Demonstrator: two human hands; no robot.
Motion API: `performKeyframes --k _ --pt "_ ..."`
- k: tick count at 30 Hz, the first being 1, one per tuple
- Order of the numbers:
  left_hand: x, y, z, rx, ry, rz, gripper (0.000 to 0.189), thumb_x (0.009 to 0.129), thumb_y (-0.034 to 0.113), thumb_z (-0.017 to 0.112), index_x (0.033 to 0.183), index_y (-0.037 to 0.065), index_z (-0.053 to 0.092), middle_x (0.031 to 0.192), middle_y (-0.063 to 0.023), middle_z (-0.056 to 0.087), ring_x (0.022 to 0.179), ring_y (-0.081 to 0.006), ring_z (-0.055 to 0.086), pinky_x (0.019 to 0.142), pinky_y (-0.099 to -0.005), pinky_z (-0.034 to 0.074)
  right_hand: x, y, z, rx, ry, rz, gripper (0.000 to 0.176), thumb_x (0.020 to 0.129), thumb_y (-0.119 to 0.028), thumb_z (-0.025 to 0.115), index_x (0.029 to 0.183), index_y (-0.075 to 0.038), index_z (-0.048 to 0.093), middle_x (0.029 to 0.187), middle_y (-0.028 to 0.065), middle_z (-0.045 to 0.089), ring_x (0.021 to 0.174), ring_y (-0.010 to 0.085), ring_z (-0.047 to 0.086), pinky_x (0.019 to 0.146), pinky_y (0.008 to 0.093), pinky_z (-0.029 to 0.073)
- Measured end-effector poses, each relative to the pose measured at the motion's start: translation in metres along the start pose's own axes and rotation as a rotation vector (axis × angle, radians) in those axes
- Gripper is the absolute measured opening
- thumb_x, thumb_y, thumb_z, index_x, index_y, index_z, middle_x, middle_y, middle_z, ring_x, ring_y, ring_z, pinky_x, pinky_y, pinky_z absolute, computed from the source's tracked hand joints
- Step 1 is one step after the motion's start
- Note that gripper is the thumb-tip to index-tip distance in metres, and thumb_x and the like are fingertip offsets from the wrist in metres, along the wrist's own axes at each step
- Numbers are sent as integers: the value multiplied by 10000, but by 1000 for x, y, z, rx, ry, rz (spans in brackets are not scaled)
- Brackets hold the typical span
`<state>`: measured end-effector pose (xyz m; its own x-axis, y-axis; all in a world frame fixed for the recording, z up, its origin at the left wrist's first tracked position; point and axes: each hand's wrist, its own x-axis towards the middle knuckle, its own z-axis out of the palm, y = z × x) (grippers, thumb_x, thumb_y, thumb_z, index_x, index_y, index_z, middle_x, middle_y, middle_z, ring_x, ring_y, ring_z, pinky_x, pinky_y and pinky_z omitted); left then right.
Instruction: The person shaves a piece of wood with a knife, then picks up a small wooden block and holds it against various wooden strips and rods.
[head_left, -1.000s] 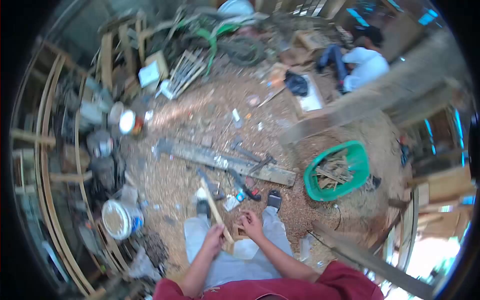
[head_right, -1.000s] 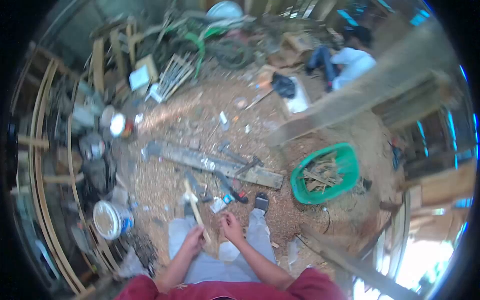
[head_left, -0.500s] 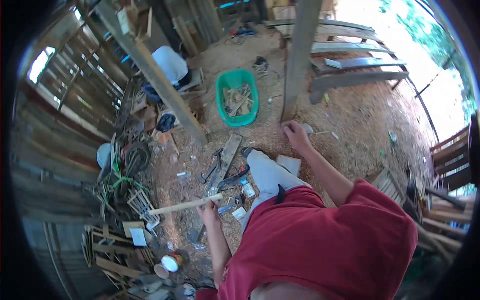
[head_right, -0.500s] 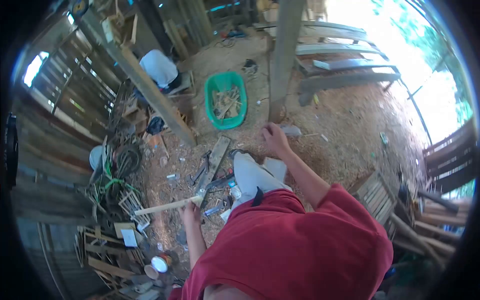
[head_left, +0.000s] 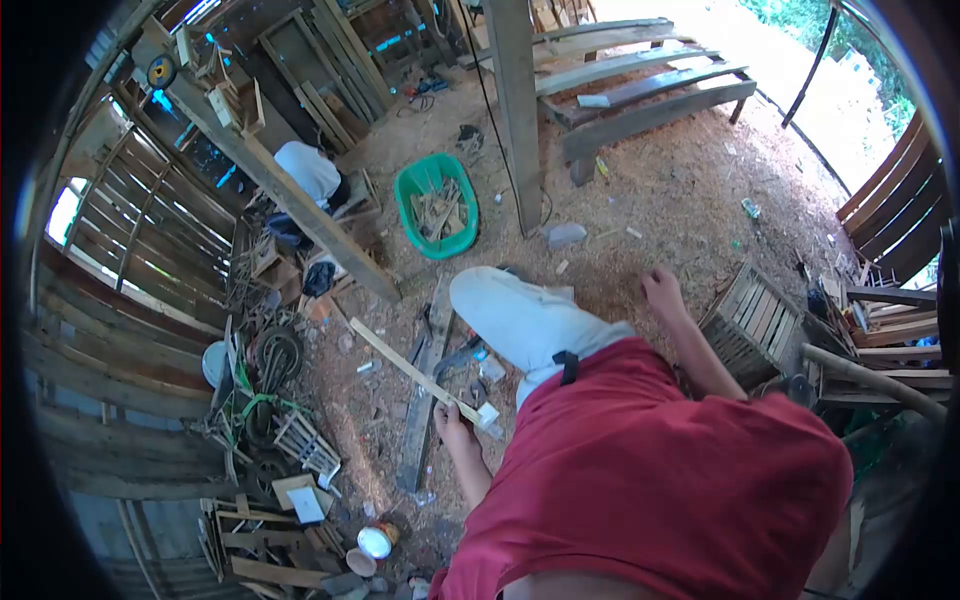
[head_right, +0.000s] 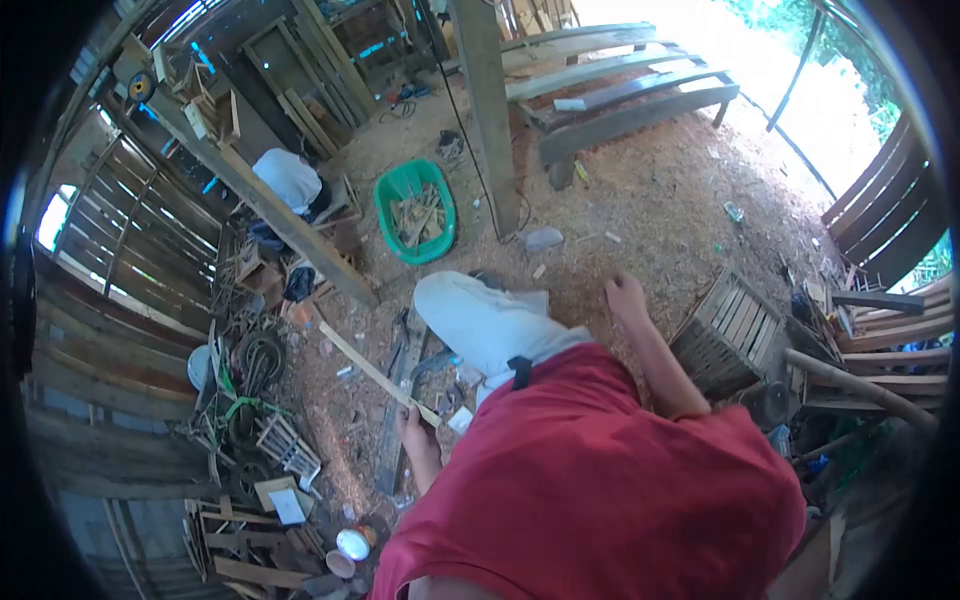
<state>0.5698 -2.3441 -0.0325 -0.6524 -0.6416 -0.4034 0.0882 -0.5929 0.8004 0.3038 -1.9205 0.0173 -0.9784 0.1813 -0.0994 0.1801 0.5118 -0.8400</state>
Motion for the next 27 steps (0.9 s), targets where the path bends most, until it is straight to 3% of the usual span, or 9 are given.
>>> performKeyframes --k 1,3,6,10,12,15,17,22,27 --pt "-10 -7 -22 -24 34 -23 191 1019 102 558 1201 54 531 981 -67 631 849 -193 645 730 -345 553 8 -10 4 -74 -12 -66 211 965 -213 601 955 -18 680 660 56 627 599 144 614 539 314 459" --pt "-28 -6 -45 -82 89 -56 206 1016 104 562 1214 53 533 980 -63 632 858 -192 643 742 -351 550 8 -51 9 177 -132 -115 223 971 -217 599 1011 -15 685 697 61 648 625 151 630 577 315 485" --pt "-41 -28 -126 -42 134 -168 235 1017 138 570 1243 96 522 1001 -68 637 882 -186 647 750 -352 550 13 -92 29 320 -190 -97 237 967 -214 604 1045 -4 682 756 68 680 673 156 654 619 322 510" --pt "-68 -51 -179 1 446 -228 254 996 127 597 1234 118 509 1011 -76 635 893 -202 645 709 -369 563 8 -133 33 48 -306 -275 141 958 -99 563 1029 -7 643 821 39 661 713 112 627 619 272 501" --pt "-71 -68 -194 -49 475 -271 269 993 118 600 1242 127 500 1016 -75 630 899 -213 647 702 -369 567 20 -124 43 48 -346 -315 149 955 -90 566 1045 -2 645 820 35 661 715 111 628 629 273 508" --pt "-62 -84 -166 -103 490 -281 274 993 113 603 1243 138 496 1022 -75 620 900 -219 646 702 -368 569 28 -126 49 109 -399 -331 162 959 -68 565 1078 6 647 842 33 665 729 106 630 646 276 521" --pt "-62 -58 -99 -87 474 -247 307 991 106 608 1274 137 494 1067 -92 624 900 -216 641 712 -354 565 24 -130 48 204 -411 -302 160 967 -66 562 1081 8 646 855 33 665 733 102 628 640 274 519" --pt "-6 -53 -14 58 149 -191 343 1005 111 580 1337 106 495 1136 -93 646 925 -202 648 752 -376 565 21 -110 17 248 -348 -267 142 956 -101 601 1037 0 659 850 49 675 752 132 647 688 302 535" --pt "36 -48 43 46 -101 -321 250 1022 91 513 1269 67 541 1107 -84 654 915 -213 660 748 -393 567 18 -70 -38 280 -158 -96 131 962 -95 598 1026 0 661 850 47 675 761 121 643 689 284 531"
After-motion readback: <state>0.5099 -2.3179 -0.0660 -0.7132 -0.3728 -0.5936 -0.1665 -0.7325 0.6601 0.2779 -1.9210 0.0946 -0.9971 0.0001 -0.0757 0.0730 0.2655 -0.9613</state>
